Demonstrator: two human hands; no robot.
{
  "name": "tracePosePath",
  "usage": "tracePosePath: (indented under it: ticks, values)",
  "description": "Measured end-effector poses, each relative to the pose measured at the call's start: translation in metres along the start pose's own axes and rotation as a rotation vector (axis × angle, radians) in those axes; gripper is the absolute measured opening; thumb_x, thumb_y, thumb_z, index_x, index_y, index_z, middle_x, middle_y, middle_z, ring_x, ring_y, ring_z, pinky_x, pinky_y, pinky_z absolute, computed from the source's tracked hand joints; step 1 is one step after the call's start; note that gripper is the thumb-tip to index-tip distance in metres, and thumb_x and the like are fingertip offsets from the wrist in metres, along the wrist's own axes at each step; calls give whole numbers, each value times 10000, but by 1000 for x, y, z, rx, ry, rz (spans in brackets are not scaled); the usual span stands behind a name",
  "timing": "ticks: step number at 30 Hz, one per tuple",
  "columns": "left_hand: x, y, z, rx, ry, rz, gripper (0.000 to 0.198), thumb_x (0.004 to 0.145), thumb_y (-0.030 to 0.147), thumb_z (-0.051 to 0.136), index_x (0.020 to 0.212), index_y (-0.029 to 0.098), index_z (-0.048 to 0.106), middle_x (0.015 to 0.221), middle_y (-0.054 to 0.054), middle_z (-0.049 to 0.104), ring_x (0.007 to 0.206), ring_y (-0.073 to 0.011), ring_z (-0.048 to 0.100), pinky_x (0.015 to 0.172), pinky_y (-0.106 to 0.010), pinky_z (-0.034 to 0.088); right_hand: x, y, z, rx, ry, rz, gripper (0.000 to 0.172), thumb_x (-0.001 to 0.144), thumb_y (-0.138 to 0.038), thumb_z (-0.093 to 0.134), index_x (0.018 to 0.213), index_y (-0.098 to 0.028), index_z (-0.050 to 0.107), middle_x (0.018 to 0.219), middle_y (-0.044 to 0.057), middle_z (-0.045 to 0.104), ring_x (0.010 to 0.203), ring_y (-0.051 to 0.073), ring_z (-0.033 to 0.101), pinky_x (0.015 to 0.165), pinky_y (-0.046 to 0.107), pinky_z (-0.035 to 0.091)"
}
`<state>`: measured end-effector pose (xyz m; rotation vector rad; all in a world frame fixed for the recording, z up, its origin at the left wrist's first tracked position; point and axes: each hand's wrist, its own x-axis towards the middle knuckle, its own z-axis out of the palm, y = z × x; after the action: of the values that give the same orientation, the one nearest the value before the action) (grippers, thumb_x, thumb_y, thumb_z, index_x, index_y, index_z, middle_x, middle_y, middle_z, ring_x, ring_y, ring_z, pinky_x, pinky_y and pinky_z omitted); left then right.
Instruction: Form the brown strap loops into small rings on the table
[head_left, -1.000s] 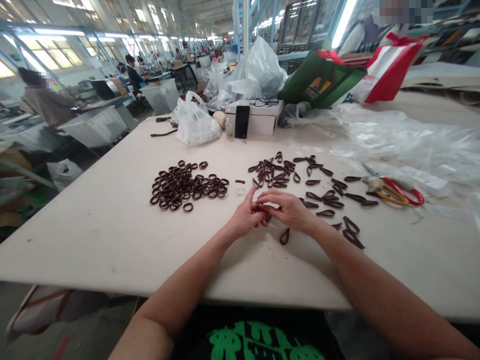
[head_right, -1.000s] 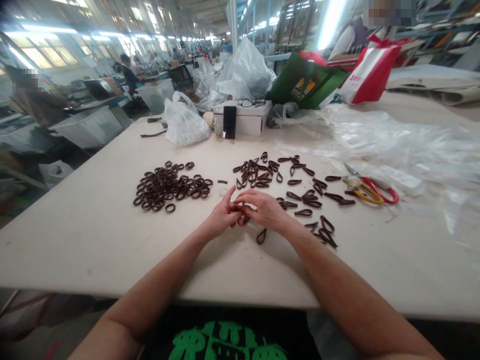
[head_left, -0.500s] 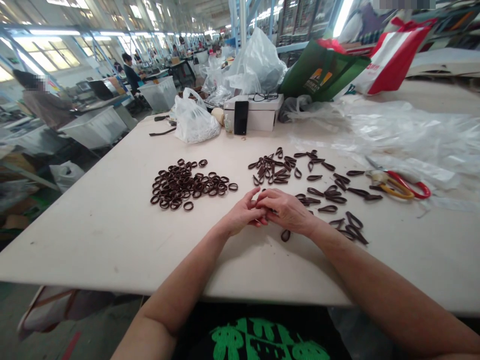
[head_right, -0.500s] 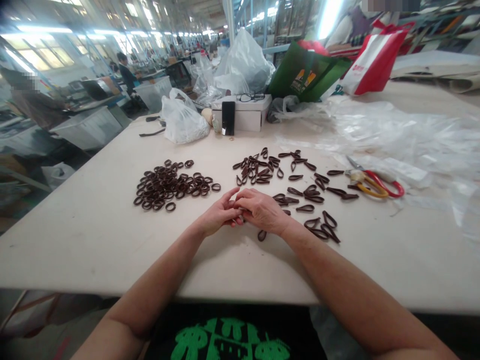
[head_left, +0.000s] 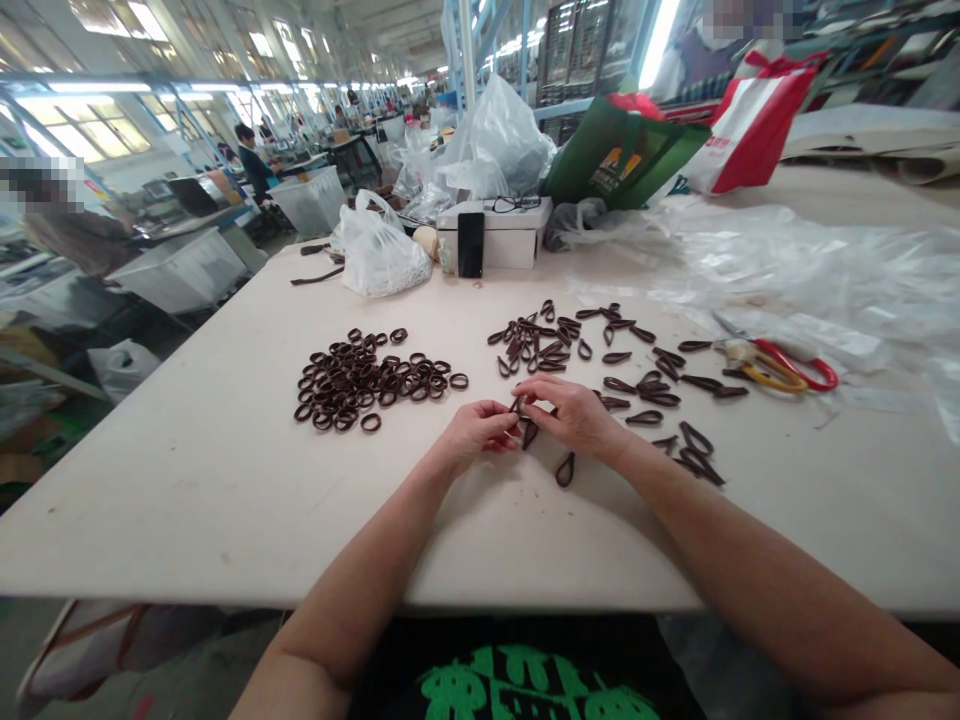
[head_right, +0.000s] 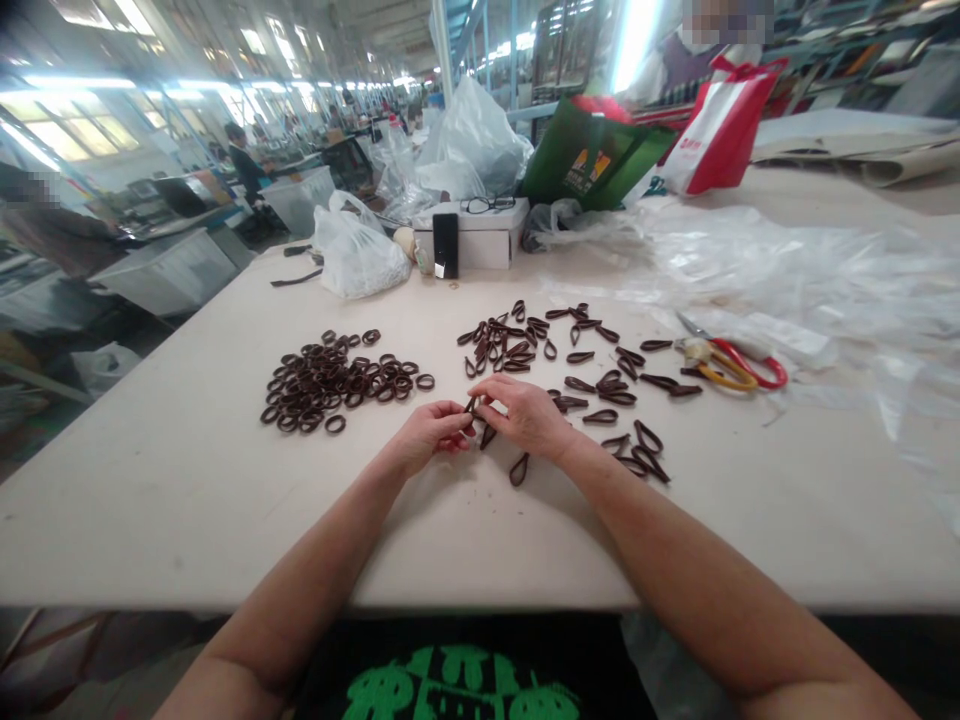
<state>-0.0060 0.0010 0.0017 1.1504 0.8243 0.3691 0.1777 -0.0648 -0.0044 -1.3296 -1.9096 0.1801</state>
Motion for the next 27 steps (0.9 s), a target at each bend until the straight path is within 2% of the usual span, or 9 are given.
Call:
tracePosePath:
  ticks: [3,5,7,11,13,17,20,23,27]
  values:
    - [0,1,3,-127,27,-6,458,595,441,859,822,122,623,810,-60,706,652,-111,655,563,-180,463,-1,-5,2,33,-39,7,390,852,-263,639,1231,-195,580,1122,84,658,930,205,653,840,343,537]
    - [0,0,4,-167,27,-3,475,585,454,869,821,117,631,849,-66,711,667,-100,640,594,-188,479,-1,-8,4,2,-29,12,448,840,-313,675,1258,-196,566,1162,98,643,969,229,648,856,367,536]
    - [0,0,4,-174,13,2,485,586,465,870,832,116,640,849,-63,709,674,-96,627,611,-195,483,-1,-10,5,-16,-6,13,419,853,-343,676,1232,-193,580,1144,101,643,967,235,646,855,373,531]
    - [0,1,2,-152,3,26,504,561,486,875,807,124,626,781,-34,680,689,-103,633,595,-185,446,0,-12,5,48,45,58,263,877,-339,649,1096,-195,628,954,65,648,801,180,628,752,315,519]
    - [1,1,1,-123,23,76,489,571,500,861,749,130,595,673,5,628,587,-70,575,539,-174,392,0,-14,5,148,57,119,226,867,-312,637,1057,-190,632,870,41,640,725,155,609,684,285,510]
    - [2,-1,1,-29,58,182,472,627,542,798,676,142,551,510,63,489,428,-36,403,446,-191,266,1,-18,7,432,-28,267,198,875,-299,563,1013,-177,636,851,35,683,730,155,638,660,265,525]
    - [2,-1,2,-4,51,207,468,631,551,779,673,147,548,514,62,488,430,-44,400,444,-205,258,1,-19,8,467,-23,342,222,867,-350,571,979,-175,651,863,47,702,744,167,655,664,271,535]
    - [2,1,1,8,45,220,467,619,554,776,673,152,546,518,64,492,429,-48,401,449,-211,269,1,-17,8,480,-15,403,310,847,-395,604,1069,-180,637,831,47,700,724,176,658,638,273,545]
    - [-2,3,1,64,44,237,467,617,564,772,676,157,550,513,69,494,421,-49,394,449,-215,285,2,-18,5,531,-36,406,303,843,-420,602,1031,-189,658,874,56,710,772,189,672,694,285,567]
